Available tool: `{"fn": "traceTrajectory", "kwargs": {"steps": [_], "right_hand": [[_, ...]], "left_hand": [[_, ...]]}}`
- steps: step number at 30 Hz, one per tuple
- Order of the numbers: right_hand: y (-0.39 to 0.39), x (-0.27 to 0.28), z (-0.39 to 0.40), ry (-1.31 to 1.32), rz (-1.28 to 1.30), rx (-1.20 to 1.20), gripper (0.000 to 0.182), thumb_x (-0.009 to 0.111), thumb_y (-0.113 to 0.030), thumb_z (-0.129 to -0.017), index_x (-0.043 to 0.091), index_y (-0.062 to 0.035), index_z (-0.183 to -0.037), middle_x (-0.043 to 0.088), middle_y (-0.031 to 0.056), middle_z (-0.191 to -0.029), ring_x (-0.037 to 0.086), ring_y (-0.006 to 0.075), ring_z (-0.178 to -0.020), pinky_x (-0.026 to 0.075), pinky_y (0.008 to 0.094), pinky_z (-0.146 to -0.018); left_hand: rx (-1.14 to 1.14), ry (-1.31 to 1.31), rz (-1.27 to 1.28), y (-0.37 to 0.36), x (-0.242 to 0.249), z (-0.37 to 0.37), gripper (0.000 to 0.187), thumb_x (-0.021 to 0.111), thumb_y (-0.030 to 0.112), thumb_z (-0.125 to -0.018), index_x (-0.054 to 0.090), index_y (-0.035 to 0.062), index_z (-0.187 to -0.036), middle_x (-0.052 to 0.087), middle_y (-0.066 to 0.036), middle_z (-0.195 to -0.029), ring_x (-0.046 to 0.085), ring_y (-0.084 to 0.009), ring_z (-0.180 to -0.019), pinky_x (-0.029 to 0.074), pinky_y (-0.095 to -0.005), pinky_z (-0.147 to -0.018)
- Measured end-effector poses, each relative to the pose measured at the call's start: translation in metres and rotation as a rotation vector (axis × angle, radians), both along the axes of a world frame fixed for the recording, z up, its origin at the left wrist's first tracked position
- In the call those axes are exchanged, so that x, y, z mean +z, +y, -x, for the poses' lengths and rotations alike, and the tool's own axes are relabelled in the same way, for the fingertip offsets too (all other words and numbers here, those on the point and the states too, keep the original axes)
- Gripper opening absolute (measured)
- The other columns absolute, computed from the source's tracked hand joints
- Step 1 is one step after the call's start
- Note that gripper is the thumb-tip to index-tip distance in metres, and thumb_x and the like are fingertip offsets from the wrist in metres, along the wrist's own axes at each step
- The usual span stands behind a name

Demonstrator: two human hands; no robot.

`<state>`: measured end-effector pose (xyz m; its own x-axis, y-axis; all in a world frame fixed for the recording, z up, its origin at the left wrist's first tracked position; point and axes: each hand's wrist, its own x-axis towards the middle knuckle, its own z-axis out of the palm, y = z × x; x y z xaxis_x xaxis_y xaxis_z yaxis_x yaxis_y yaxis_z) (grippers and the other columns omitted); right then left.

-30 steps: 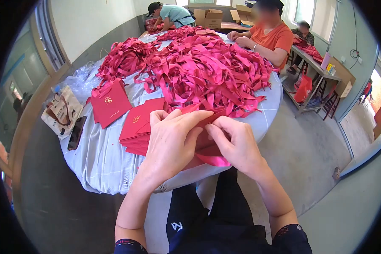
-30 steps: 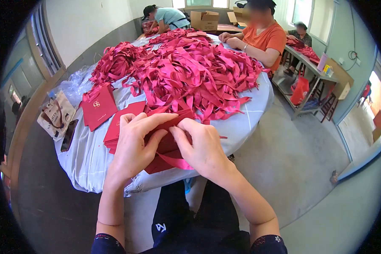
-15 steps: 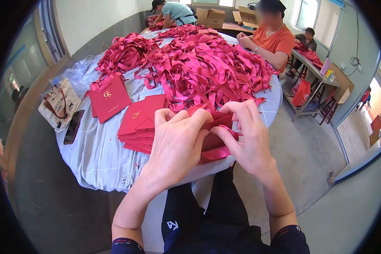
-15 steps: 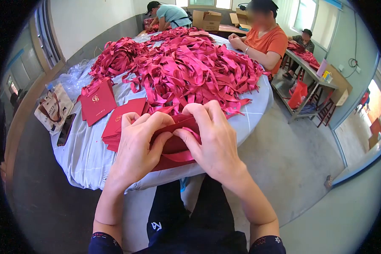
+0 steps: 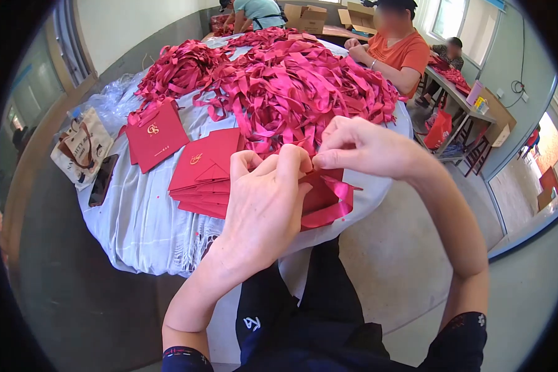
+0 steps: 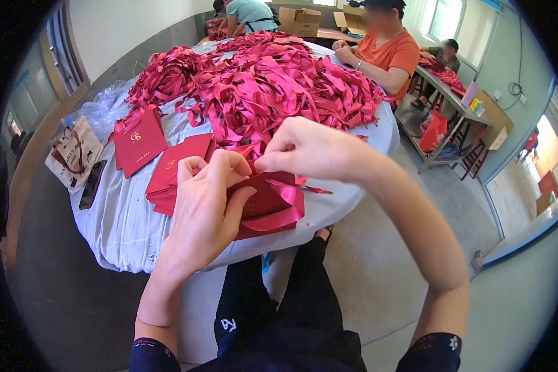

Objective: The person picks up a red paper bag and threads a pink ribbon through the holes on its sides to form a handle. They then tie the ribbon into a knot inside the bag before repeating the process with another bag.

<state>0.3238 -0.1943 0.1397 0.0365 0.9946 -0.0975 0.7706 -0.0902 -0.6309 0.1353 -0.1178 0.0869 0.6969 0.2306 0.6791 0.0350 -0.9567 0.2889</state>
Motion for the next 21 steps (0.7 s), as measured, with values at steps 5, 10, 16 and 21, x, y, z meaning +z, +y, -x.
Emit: {"fn": "traceTrajectory", "kwargs": {"steps": [5, 10, 16, 21], "right_hand": [[0.024, 0.023, 0.002, -0.097, 0.338, -0.002, 0.023, 0.066, -0.021, -0.081, 0.067, -0.003, -0.067, 0.041, -0.0069, -0.049, 0.036, 0.0047, -0.047, 0.027, 0.0267, -0.044], [0.027, 0.017, 0.007, -0.15, 0.324, -0.004, 0.023, 0.067, -0.02, -0.081, 0.066, -0.0013, -0.067, 0.049, -0.0034, -0.055, 0.043, 0.0058, -0.052, 0.034, 0.0262, -0.049], [0.02, 0.0, -0.007, 0.398, -0.204, -0.071, 0.017, 0.065, -0.016, -0.085, 0.068, 0.0008, -0.084, 0.065, 0.0039, -0.083, 0.057, 0.0101, -0.074, 0.046, 0.0252, -0.071], [0.025, -0.001, -0.024, 0.584, -0.349, -0.331, 0.018, 0.06, -0.019, -0.091, 0.065, -0.0016, -0.095, 0.065, 0.0027, -0.095, 0.059, 0.007, -0.087, 0.047, 0.0245, -0.076]], "left_hand": [[-0.011, 0.023, 0.007, -0.002, 0.001, 0.001, 0.03, 0.066, -0.002, -0.077, 0.048, 0.0038, -0.1, 0.064, -0.007, -0.082, 0.06, -0.0227, -0.077, 0.033, -0.0366, -0.085], [0.004, 0.035, -0.072, -0.001, 0.001, 0.002, 0.021, 0.064, 0.002, -0.077, 0.052, 0.006, -0.094, 0.06, -0.007, -0.071, 0.056, -0.024, -0.067, 0.034, -0.0392, -0.078], [-0.055, 0.012, -0.058, -0.004, 0.003, 0.006, 0.016, 0.063, 0.002, -0.077, 0.054, 0.0059, -0.09, 0.059, -0.005, -0.066, 0.054, -0.0217, -0.067, 0.034, -0.0376, -0.077], [-0.069, -0.014, -0.03, -0.002, 0.003, 0.005, 0.015, 0.064, 0.003, -0.077, 0.055, 0.0068, -0.089, 0.06, -0.005, -0.069, 0.055, -0.0215, -0.068, 0.034, -0.0375, -0.08]]}}
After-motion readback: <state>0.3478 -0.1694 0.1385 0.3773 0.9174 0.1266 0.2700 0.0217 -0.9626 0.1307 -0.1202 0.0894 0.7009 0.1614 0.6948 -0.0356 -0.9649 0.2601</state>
